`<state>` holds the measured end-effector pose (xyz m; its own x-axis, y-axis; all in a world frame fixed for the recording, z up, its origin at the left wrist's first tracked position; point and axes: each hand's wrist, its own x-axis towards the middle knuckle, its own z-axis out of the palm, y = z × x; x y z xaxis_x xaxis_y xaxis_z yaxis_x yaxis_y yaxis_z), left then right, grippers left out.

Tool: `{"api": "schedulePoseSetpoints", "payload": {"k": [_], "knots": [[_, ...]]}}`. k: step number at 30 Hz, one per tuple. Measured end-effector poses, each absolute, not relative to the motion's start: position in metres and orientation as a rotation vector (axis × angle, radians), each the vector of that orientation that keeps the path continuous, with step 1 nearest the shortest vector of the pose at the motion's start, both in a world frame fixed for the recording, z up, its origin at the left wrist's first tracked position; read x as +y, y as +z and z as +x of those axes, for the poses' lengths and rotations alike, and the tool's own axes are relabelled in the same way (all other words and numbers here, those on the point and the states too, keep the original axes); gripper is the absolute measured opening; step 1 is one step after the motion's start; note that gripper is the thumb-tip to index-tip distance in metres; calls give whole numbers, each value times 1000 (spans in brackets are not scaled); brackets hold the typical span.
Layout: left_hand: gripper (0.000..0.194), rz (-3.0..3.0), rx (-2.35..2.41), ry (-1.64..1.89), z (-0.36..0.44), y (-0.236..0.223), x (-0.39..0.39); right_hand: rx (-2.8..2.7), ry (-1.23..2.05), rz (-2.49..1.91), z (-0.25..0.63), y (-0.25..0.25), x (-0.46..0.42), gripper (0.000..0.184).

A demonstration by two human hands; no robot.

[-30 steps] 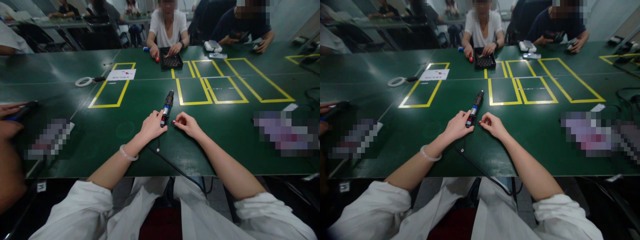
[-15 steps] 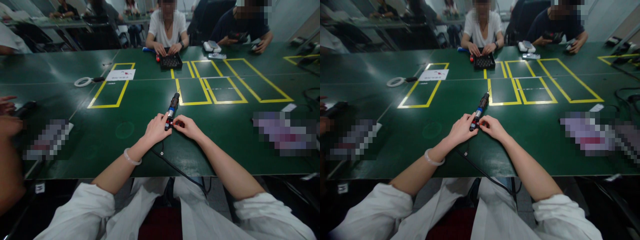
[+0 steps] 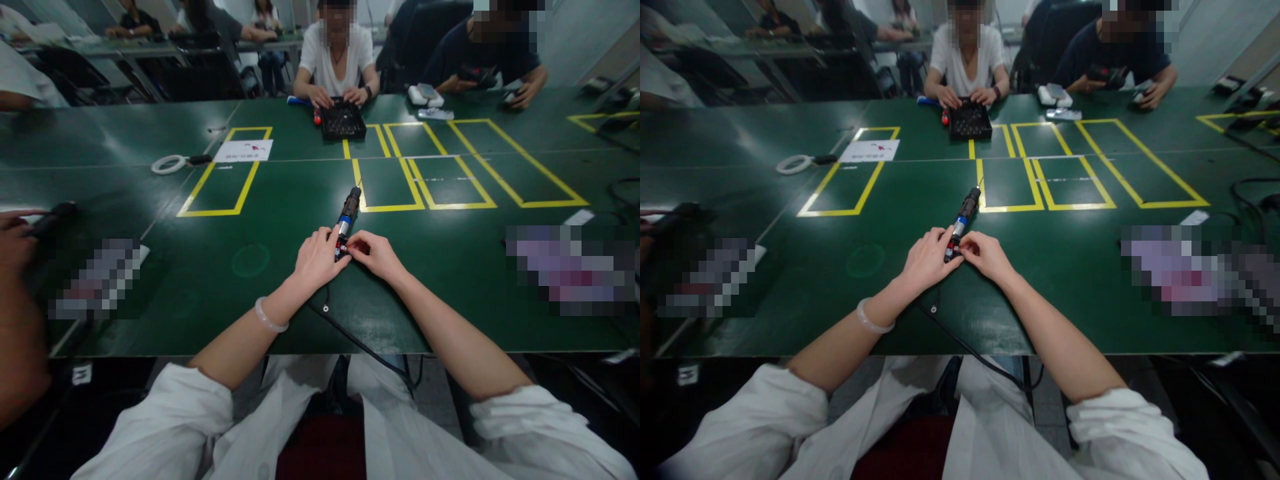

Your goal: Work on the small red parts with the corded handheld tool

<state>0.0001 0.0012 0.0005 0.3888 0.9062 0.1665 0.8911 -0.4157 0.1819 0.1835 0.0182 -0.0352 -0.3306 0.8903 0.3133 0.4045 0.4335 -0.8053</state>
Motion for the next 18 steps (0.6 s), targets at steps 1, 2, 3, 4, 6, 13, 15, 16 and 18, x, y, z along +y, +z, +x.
{"api": "schedulePoseSetpoints", "payload": {"k": [1,2,3,4,6,13,15,16,18], "knots": [[63,2570,1684,370,1,0,2,-1905,804,-1100,183,-34,17,6],[64,2572,1707,366,2,-1,2,-1896,799,-1107,183,-32,16,6],[64,2571,1733,359,3,-1,3,-1893,796,-1110,183,-31,16,7],[65,2570,1758,346,3,-2,3,-1892,794,-1108,183,-31,15,8],[64,2574,1797,316,3,-2,3,-1890,806,-1090,183,-31,15,10],[66,2636,1796,234,-6,0,4,-1895,870,-1031,181,-34,16,15],[67,2637,1785,224,-12,2,6,-1892,867,-1043,183,-35,17,16],[67,2634,1785,220,-16,3,7,-1885,866,-1051,184,-35,18,16],[67,2618,1799,205,-27,5,9,-1872,867,-1064,186,-36,19,16]]}}
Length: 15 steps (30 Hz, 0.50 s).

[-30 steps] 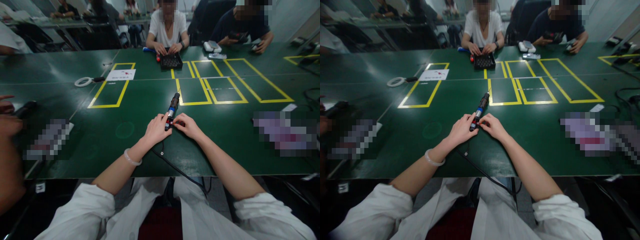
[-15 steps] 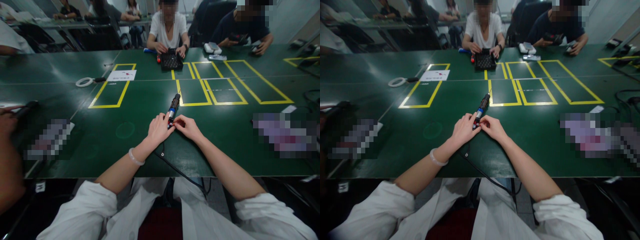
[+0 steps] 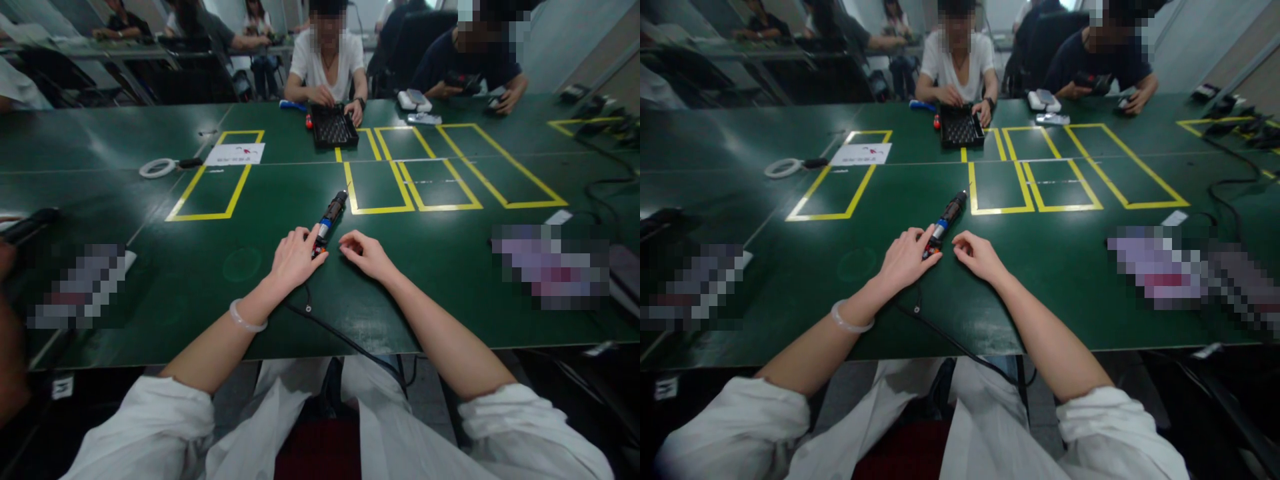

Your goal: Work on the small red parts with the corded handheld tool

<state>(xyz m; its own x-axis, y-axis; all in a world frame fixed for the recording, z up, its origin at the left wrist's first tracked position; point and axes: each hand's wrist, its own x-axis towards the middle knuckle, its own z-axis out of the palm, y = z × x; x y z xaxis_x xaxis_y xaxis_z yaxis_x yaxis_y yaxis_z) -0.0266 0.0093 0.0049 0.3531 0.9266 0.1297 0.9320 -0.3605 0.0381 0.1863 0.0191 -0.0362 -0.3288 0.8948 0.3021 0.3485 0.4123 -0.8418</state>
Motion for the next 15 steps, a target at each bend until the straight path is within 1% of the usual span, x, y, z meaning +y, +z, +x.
{"api": "schedulePoseSetpoints", "payload": {"k": [6,15], "knots": [[70,-2417,-1919,-117,-76,7,24,-1880,876,-1078,188,-36,20,15],[75,-2111,-2335,-52,-189,8,58,-1905,873,-1096,189,-36,20,14]]}}
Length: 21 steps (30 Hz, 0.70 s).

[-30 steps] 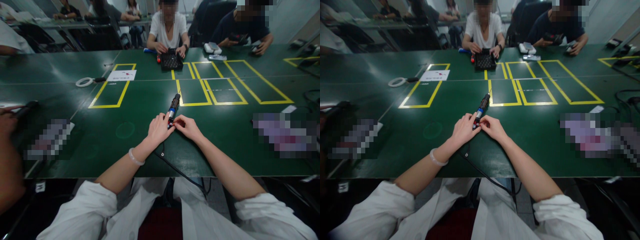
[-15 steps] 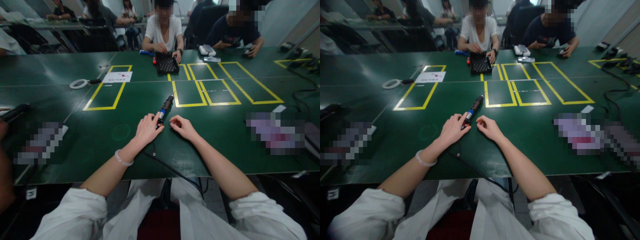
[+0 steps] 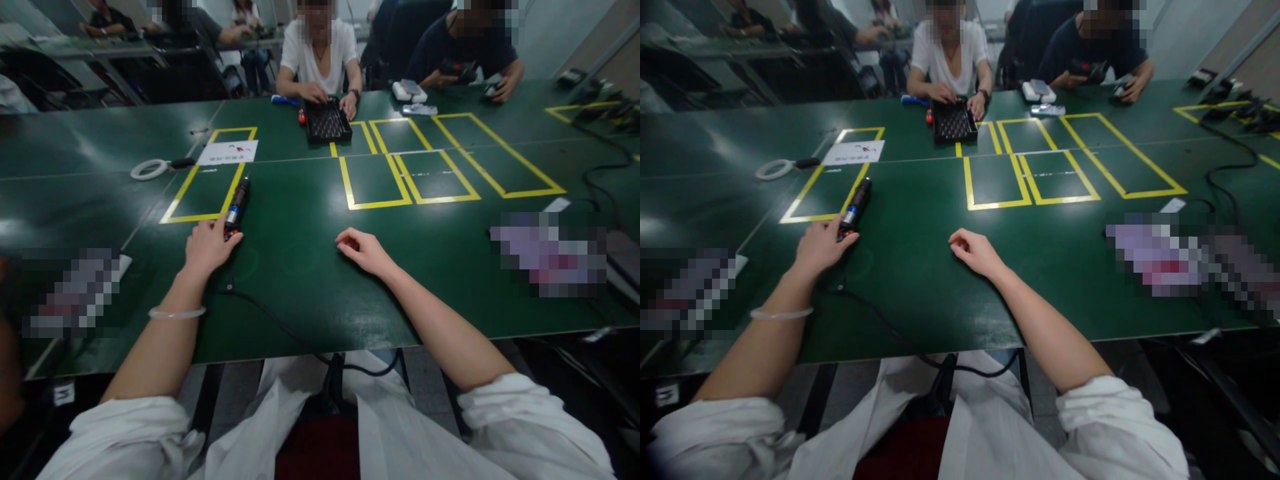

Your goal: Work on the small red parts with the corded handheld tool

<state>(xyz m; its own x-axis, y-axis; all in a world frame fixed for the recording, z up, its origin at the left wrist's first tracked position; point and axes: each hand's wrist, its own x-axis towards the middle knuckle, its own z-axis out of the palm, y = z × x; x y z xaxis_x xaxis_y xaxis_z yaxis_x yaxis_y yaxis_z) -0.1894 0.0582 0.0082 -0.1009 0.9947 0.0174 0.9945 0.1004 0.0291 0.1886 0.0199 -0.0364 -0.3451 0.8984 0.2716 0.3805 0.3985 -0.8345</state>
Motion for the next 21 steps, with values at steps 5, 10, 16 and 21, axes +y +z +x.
{"api": "schedulePoseSetpoints", "payload": {"k": [5,10,16,21], "knots": [[79,1991,2433,-63,-240,18,79,-1921,863,-1099,189,-36,21,14],[81,1887,2529,-174,-274,22,96,-1928,853,-1109,189,-36,20,13],[78,1916,2611,-238,-284,22,107,-1940,845,-1104,189,-36,20,14],[64,1990,2627,-135,-264,24,98,-1950,858,-1109,189,-34,20,13]]}}
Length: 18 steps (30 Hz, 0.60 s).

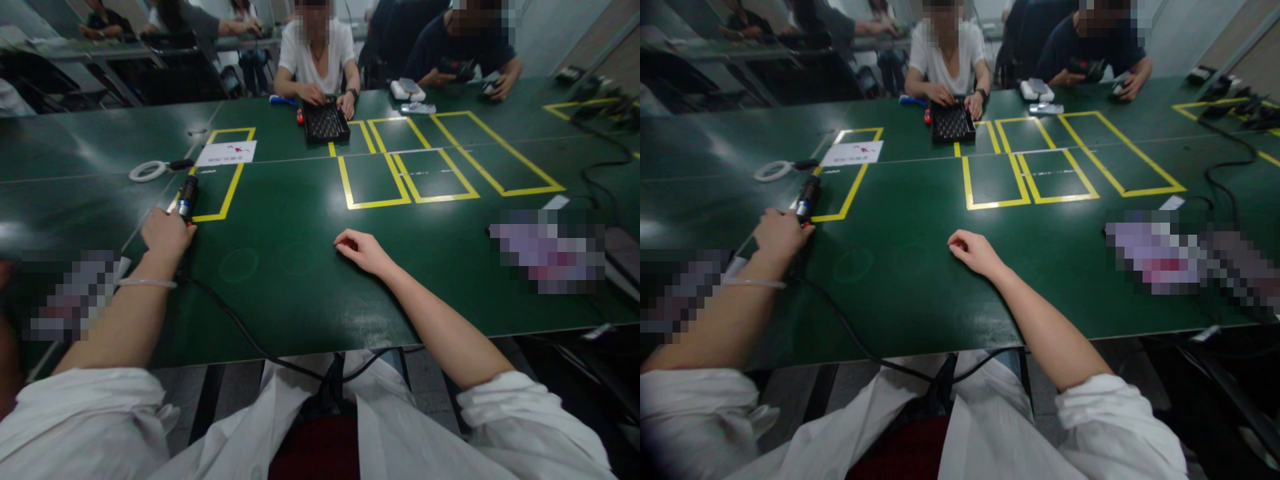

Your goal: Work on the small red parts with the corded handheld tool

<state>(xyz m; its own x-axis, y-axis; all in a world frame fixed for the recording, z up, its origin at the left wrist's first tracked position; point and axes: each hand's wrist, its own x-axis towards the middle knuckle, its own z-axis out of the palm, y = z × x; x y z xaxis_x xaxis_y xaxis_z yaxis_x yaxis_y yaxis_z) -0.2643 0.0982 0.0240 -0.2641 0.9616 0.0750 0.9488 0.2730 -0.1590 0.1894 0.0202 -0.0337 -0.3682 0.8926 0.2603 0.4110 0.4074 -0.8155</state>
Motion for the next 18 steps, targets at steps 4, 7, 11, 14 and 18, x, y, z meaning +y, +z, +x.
{"api": "schedulePoseSetpoints", "payload": {"k": [4,7,11,14,18], "knots": [[59,-1778,-2420,56,-258,24,91,-1956,867,-1108,189,-33,20,12],[57,-1721,-2380,106,-257,21,89,-1956,876,-1112,189,-33,20,12],[47,-1698,-2379,187,-256,21,91,-1964,876,-1114,188,-34,20,14],[50,-1690,-2446,242,-259,28,95,-1966,875,-1112,188,-34,20,14],[53,-1669,-2499,147,-257,40,96,-1967,877,-1107,189,-34,21,15]]}}
